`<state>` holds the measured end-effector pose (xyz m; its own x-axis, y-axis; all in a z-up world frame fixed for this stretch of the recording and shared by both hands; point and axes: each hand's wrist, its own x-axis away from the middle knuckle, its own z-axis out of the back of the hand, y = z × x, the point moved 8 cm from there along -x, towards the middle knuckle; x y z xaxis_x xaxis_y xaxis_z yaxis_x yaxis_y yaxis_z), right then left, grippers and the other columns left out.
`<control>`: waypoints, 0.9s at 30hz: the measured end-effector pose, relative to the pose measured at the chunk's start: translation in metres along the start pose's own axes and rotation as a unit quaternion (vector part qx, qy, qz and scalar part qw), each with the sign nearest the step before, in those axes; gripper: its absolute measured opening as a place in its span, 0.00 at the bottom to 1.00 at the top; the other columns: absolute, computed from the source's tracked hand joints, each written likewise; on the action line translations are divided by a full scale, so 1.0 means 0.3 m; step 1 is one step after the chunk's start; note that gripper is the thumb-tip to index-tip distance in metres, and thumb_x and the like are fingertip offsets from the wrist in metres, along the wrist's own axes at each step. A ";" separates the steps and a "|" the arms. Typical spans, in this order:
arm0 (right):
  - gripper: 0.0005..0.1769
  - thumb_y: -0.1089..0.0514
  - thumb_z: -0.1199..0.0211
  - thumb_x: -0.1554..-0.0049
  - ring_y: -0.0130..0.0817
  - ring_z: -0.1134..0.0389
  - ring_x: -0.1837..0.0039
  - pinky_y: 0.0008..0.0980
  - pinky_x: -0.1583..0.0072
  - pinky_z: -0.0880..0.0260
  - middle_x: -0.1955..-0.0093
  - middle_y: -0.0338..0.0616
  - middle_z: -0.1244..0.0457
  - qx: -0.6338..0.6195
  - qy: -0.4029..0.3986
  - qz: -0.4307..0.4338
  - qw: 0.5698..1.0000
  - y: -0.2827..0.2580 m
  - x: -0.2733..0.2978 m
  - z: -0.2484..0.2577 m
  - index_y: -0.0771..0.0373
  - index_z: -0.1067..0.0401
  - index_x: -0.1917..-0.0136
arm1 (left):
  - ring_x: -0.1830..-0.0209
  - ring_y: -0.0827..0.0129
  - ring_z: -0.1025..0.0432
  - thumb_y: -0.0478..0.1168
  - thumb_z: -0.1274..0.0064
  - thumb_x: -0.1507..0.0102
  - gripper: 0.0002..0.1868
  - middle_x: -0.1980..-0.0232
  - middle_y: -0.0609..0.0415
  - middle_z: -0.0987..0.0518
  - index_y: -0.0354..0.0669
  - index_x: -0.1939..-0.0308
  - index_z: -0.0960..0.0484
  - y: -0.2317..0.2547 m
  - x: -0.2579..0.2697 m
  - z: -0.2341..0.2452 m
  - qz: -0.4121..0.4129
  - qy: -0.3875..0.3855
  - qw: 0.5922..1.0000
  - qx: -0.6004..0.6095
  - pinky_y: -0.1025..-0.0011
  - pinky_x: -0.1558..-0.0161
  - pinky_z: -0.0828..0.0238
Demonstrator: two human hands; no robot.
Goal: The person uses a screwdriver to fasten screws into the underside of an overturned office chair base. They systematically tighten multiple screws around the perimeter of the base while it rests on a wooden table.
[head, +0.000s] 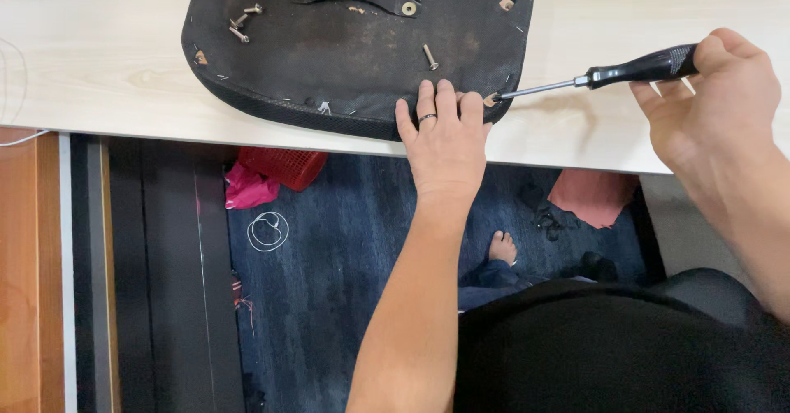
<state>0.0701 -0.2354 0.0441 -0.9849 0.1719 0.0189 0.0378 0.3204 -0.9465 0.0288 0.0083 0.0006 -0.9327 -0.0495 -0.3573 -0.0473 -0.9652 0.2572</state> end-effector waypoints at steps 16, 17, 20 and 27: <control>0.12 0.62 0.55 0.28 0.49 0.39 0.28 0.63 0.27 0.30 0.29 0.51 0.47 -0.114 0.058 0.051 0.990 0.066 -0.119 0.140 0.60 0.41 0.31 | 0.28 0.43 0.43 0.47 0.37 0.39 0.35 0.32 0.35 0.38 0.33 0.38 0.38 -0.147 0.140 -0.020 0.368 0.053 0.891 0.259 0.49 0.29 0.46; 0.13 0.62 0.55 0.27 0.49 0.40 0.27 0.63 0.26 0.32 0.27 0.51 0.47 -0.097 0.034 0.049 0.994 0.068 -0.122 0.131 0.60 0.42 0.30 | 0.29 0.42 0.43 0.49 0.37 0.39 0.40 0.33 0.32 0.40 0.30 0.35 0.42 -0.165 0.154 -0.058 0.429 0.028 0.847 0.311 0.50 0.29 0.45; 0.14 0.63 0.54 0.24 0.51 0.42 0.24 0.62 0.24 0.36 0.24 0.53 0.45 -0.054 -0.011 0.044 0.997 0.075 -0.120 0.109 0.60 0.44 0.27 | 0.28 0.49 0.39 0.51 0.39 0.39 0.53 0.30 0.29 0.41 0.26 0.29 0.61 -0.149 0.151 -0.175 0.524 0.010 0.575 0.628 0.56 0.29 0.42; 0.19 0.62 0.53 0.25 0.54 0.42 0.25 0.64 0.26 0.36 0.25 0.56 0.49 -0.066 0.018 0.041 0.997 0.082 -0.094 0.115 0.58 0.50 0.24 | 0.36 0.48 0.33 0.54 0.38 0.43 0.53 0.31 0.36 0.35 0.24 0.29 0.51 -0.170 0.116 -0.213 0.634 -0.028 0.464 0.619 0.52 0.42 0.30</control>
<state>0.0930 -0.2645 0.0091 -0.9709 0.2357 -0.0419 0.1412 0.4225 -0.8953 0.0217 0.0395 -0.0822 -0.4981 -0.3357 0.7995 0.4150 0.7173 0.5597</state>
